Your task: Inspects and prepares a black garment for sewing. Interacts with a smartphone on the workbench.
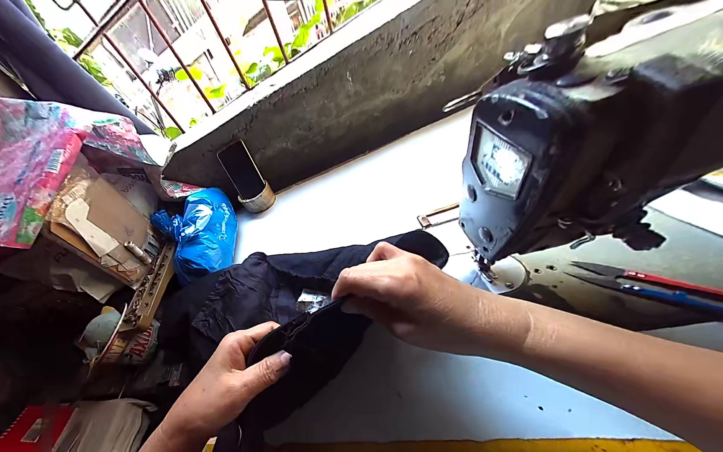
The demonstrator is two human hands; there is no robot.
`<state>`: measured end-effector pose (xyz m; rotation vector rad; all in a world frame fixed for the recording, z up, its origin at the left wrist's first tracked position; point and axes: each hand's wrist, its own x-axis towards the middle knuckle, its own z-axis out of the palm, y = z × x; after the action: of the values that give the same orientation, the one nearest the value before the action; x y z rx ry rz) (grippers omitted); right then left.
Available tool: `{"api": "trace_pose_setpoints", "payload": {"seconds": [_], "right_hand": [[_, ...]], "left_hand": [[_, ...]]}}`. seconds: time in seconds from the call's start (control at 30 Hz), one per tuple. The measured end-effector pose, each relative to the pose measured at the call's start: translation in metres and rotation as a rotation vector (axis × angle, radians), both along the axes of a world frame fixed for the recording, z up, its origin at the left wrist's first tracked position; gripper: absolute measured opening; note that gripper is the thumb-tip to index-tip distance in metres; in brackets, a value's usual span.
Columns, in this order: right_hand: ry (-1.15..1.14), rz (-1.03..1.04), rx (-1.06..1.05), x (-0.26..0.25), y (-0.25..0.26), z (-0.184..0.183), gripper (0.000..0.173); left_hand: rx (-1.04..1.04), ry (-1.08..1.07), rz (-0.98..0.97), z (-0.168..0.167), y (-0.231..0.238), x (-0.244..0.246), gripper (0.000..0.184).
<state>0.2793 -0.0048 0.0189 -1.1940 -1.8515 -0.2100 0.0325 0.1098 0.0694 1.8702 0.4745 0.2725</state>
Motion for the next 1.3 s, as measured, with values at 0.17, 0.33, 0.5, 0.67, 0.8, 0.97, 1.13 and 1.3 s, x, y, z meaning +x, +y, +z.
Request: {"api": "trace_pose_setpoints", "payload": {"seconds": [0.17,0.33,0.5,0.67,0.8,0.97,1.13,1.3], "right_hand": [[0.05,0.05,-0.047,0.0,0.013,0.005,0.011],[0.181,0.137,-0.279,0.004,0.029,0.01,0.009],[0.197,0.136,-0.628,0.005,0.044,0.021,0.014],[0.213,0.131,-0.753,0.004,0.055,0.017,0.016],[0.244,0.14,-0.793,0.008,0.063,0.006,0.016],[0.25,0.144,-0.821,0.01,0.064,-0.003,0.018],[0.22,0.208,-0.523,0.01,0.048,0.01,0.011],[0.024,0.095,0.05,0.007,0.028,0.05,0.014]], "left_hand": [[-0.206,-0.001,0.025,0.004,0.004,0.0,0.018],[-0.392,0.105,-0.06,-0.002,0.023,0.0,0.018],[-0.513,0.138,-0.024,-0.017,0.031,0.004,0.014],[-0.575,0.139,0.078,-0.028,0.031,0.007,0.014],[-0.623,0.128,0.115,-0.036,0.03,0.009,0.016],[-0.671,0.106,0.065,-0.048,0.032,0.006,0.012],[-0.378,0.013,0.194,-0.029,0.01,0.01,0.017],[0.561,-0.23,0.38,0.01,-0.017,0.009,0.015]]}}
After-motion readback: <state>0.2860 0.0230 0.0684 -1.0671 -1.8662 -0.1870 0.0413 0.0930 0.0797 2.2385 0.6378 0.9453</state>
